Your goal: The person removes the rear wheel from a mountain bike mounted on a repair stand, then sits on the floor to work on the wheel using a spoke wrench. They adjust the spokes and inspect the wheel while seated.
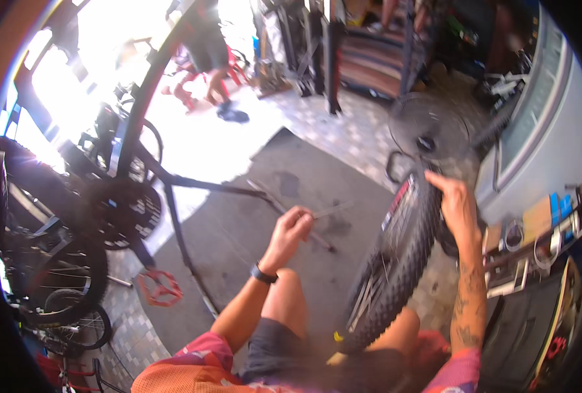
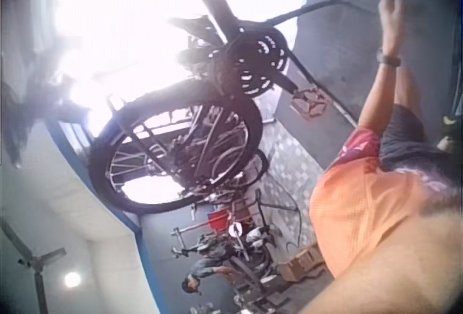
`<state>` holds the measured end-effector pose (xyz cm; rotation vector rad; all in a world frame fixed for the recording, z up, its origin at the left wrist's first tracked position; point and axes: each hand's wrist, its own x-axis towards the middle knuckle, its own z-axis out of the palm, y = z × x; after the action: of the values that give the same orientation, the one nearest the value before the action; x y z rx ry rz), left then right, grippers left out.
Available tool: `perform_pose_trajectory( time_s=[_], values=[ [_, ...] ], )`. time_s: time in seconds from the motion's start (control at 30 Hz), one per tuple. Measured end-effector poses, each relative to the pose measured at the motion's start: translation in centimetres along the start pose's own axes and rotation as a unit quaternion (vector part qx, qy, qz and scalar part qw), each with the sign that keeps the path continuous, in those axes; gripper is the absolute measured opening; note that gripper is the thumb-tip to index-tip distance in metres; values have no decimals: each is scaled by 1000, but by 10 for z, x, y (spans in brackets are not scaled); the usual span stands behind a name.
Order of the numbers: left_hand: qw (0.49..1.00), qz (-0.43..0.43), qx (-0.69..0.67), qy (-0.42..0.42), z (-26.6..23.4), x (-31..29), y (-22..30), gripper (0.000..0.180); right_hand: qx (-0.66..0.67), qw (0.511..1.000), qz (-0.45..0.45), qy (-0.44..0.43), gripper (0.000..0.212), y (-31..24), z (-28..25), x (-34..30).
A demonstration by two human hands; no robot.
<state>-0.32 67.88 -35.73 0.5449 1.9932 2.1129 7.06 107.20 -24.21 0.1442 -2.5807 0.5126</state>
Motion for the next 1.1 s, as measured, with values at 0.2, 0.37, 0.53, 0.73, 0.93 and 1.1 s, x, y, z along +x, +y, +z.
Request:
perform_pose_trajectory(
  time_s=[0.2,0.37,0.53,0.73,0.93,1.1],
  values=[
    [999,-43,-24,11,11,-16,-119,20,3,999,9,33,54,-1,14,-17],
    [991,-96,65,61,20,-42,-164,20,-63,998,24,16,63,-23,8,-30],
    [981,-107,148,61,31,-39,-203,22,-50,997,53,0,67,-37,7,-41],
    [975,-147,162,43,40,-38,-218,22,-71,994,82,-13,67,-36,2,-44],
    [981,-120,149,43,44,-33,-226,22,-16,999,46,10,69,-38,1,-46],
    [978,-138,156,32,45,-29,-232,22,-47,995,85,-4,70,-38,-1,-52]
  ],
)
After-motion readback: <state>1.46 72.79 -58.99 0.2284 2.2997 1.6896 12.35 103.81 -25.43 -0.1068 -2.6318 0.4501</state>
